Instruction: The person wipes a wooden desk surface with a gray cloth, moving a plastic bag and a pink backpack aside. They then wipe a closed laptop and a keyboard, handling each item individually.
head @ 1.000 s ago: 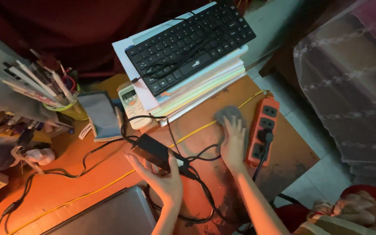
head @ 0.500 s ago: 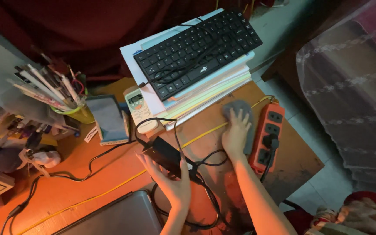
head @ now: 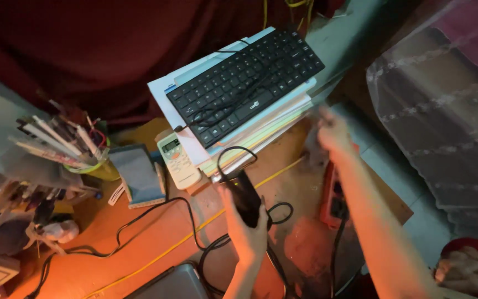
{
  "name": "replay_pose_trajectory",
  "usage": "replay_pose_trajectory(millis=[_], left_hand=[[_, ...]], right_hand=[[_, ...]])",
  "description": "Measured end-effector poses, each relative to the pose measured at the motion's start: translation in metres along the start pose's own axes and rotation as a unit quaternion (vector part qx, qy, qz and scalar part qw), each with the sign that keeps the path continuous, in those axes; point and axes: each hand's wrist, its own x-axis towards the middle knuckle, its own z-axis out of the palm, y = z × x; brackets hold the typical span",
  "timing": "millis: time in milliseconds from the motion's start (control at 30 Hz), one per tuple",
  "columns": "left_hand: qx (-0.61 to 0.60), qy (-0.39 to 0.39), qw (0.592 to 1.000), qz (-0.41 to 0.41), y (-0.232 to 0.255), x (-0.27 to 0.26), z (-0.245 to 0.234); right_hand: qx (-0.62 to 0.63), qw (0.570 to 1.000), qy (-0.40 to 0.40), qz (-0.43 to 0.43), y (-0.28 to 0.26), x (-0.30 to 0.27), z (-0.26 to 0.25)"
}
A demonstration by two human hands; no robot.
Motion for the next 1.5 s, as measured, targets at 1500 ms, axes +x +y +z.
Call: replay_pose_trajectory(millis=[1500], left_hand=[[0.187,-0.277,0.942,-0.028,0.066,-0.053,0.166]], right_hand=[[-0.393,0.825,0.088,-0.397,0.208,-0.208,-0.079]])
